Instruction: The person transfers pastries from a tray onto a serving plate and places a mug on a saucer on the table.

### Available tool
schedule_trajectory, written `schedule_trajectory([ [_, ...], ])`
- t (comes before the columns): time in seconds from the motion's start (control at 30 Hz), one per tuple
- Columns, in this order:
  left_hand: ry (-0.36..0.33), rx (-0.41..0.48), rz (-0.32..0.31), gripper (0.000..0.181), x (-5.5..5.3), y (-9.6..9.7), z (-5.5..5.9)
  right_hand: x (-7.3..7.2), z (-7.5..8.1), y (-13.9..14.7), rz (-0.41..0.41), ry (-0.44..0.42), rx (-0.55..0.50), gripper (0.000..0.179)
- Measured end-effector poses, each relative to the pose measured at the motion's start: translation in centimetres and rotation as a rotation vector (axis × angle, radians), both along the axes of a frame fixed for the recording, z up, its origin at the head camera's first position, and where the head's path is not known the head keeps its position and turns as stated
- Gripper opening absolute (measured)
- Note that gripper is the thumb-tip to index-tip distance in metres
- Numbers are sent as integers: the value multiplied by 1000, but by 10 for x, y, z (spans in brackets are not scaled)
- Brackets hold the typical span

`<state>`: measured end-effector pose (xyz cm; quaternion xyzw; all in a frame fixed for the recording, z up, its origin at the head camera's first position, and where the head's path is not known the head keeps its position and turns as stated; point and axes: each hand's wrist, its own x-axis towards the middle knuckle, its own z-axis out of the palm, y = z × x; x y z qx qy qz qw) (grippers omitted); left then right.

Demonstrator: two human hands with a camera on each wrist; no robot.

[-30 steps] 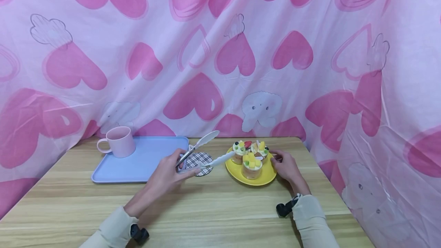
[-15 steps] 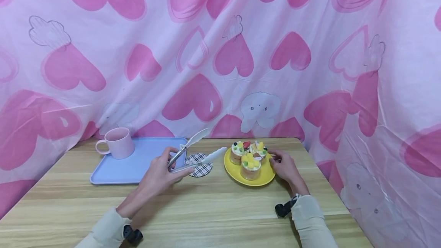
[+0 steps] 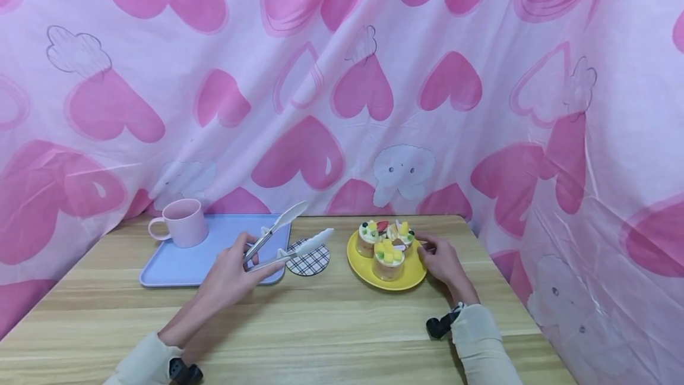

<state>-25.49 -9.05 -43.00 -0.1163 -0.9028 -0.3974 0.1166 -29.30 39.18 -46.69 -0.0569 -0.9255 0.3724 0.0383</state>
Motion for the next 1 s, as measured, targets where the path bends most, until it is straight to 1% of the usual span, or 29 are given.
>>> schedule_trajectory([
  [0.1, -12, -11, 12, 76, 4, -6, -1, 1, -1, 0, -2, -7, -5, 42],
  [0.27, -67, -19, 45, 77, 6, -20, -3, 1, -3, 2, -6, -8, -18, 41],
  [0.4, -68, -39, 63, 77, 7, -34, -5, 1, -2, 1, -7, -2, -16, 41],
  [0.63, -77, -109, 73, 79, 17, -59, -9, 0, 0, 0, -6, -14, -14, 43],
  [0.77, -120, -139, 68, 81, 22, -71, -9, 0, 1, 0, -4, -14, -9, 43],
  [0.87, -160, -173, 66, 84, 23, -78, -9, 0, 1, 1, -4, -14, -6, 43],
  [1.0, -213, -224, 78, 87, 25, -85, -10, -1, 0, 0, -2, -15, -7, 43],
])
